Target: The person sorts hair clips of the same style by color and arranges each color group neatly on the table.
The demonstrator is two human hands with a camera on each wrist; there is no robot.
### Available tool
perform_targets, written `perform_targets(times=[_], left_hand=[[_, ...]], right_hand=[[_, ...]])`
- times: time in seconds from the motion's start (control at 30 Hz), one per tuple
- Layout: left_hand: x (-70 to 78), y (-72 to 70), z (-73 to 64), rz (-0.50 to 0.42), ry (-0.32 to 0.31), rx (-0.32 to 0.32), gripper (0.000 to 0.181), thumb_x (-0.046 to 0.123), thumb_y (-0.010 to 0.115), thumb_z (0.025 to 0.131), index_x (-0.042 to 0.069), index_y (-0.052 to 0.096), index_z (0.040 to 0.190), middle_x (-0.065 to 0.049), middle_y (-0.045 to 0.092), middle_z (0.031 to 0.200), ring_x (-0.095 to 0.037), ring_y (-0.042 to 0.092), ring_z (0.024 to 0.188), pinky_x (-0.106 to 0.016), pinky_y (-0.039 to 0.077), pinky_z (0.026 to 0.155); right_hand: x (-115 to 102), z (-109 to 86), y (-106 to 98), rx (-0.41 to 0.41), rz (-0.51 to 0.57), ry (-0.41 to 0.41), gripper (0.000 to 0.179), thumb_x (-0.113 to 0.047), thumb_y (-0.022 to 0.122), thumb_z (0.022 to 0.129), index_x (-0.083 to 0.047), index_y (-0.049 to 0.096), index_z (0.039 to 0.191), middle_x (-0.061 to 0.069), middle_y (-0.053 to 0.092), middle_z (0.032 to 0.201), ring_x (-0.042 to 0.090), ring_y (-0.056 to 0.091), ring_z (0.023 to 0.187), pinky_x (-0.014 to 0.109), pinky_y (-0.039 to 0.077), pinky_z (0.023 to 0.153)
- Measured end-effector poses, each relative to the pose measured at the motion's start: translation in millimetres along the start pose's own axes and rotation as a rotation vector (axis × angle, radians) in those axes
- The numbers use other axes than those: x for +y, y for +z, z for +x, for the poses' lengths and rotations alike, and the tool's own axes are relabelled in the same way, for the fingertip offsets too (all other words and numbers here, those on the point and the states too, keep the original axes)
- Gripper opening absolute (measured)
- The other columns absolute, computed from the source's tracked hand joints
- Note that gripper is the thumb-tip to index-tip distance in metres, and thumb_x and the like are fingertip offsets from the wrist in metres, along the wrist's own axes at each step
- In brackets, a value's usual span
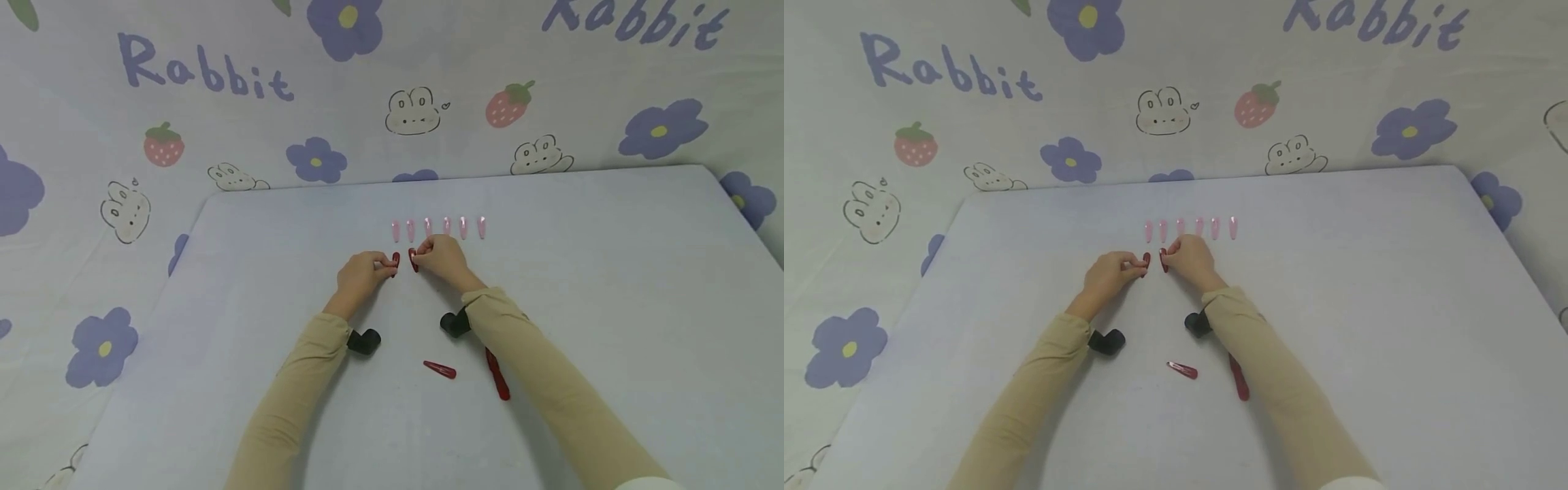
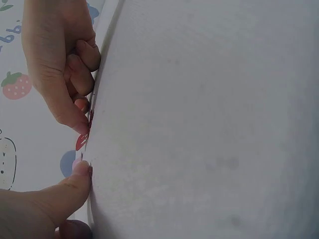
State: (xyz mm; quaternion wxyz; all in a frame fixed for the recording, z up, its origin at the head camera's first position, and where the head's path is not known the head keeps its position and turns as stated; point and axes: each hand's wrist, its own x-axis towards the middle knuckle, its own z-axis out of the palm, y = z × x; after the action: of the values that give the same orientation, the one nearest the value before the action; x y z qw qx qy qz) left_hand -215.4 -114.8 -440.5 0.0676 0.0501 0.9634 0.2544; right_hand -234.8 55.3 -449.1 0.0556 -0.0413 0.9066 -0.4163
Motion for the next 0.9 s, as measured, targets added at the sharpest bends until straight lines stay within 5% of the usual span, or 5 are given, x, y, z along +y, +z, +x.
perform_targets(times=[0.37,0.9], left_hand=[[1.3,0.7,-0.2,-0.013,0.003,0.011,0.015,0.034,0.068,0.078,0.02,0.068,0.079,0.005,0.064,0.075,-0.012,0.045,0.062,-0.027,0.034,0.049],[-0.2,1.8,1.3,0.002,-0.003,0.0,0.016,0.035,0.067,0.079,0.02,0.069,0.081,0.005,0.062,0.072,-0.013,0.045,0.063,-0.027,0.033,0.05]], right_hand=[[0.8,-6.1,0.2,0.036,0.052,0.001,0.015,-0.015,0.067,0.077,-0.002,0.06,0.077,0.005,0.056,0.068,0.017,0.049,0.066,0.027,0.037,0.06],[5.1,-7.4,-7.1,-0.065,0.047,-0.065,0.02,-0.011,0.07,0.072,0.0,0.057,0.083,0.005,0.048,0.072,0.017,0.042,0.069,0.027,0.033,0.061]])
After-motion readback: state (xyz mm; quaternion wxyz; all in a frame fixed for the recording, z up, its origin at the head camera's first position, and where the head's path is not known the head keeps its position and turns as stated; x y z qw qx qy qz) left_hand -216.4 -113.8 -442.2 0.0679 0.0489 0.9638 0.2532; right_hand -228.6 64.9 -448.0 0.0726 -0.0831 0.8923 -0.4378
